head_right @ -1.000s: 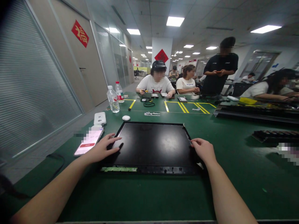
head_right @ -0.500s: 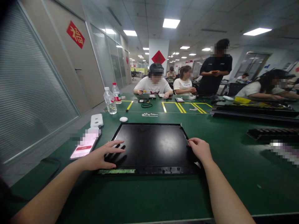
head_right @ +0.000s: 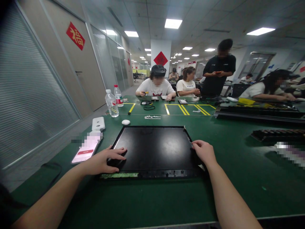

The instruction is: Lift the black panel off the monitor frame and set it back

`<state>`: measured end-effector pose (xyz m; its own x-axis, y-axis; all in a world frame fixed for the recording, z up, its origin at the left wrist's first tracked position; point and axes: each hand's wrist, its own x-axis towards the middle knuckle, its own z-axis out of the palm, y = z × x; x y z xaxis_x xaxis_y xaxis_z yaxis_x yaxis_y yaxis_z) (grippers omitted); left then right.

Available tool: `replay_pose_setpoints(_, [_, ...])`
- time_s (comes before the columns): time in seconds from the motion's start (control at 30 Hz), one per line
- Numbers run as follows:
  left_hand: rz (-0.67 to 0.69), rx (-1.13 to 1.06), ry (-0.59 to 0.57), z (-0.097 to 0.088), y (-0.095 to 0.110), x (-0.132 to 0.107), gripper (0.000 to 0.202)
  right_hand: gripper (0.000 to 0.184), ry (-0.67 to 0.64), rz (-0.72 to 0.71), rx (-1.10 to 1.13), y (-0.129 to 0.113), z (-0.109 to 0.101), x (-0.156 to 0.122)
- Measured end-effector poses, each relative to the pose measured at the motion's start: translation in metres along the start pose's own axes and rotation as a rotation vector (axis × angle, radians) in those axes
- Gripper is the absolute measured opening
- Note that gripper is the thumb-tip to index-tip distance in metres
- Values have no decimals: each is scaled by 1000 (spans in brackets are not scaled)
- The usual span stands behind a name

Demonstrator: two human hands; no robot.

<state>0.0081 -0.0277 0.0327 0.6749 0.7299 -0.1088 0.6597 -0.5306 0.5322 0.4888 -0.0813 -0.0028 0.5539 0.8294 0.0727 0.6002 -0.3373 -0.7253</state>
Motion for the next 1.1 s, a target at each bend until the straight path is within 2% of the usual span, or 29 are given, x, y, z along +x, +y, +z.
replay_pose_setpoints(0.1, [-11, -47, 45, 2, -1, 2, 46, 35, 2, 2, 2, 0, 0, 0])
replay_pose_setpoints(0.23, [-68, -80, 226, 6, -6, 7, 50, 36, 6, -18, 4, 2, 1, 0])
replay_pose_setpoints(0.33, [-186, 25, 389, 9, -15, 13, 63, 37, 9, -31, 26, 3, 2, 1])
replay_pose_setpoints(0.4, [-296, 125, 453, 11, -23, 17, 70, 37, 19, -29, 39, 3, 2, 1])
replay_pose_setpoints(0.53, [-389, 215, 395, 15, -34, 22, 67, 36, 72, -62, 38, 5, 0, 4])
replay_pose_setpoints(0.7, [-380, 220, 395, 15, -41, 22, 59, 33, 112, -38, -62, 14, 2, 11])
replay_pose_setpoints(0.8, [-354, 178, 442, 12, -44, 22, 51, 37, 23, 38, -142, 16, 6, 13])
replay_pose_setpoints(0.93, [-344, 67, 511, 9, -46, 24, 42, 35, -50, 32, -222, 12, 9, 9])
replay_pose_setpoints(1.0, [-362, -55, 572, 7, -40, 24, 37, 32, -48, 14, -212, 11, 9, 7])
replay_pose_setpoints(1.1, [-464, -343, 689, 3, -19, 22, 28, 28, -31, 0, -212, 11, 8, 7])
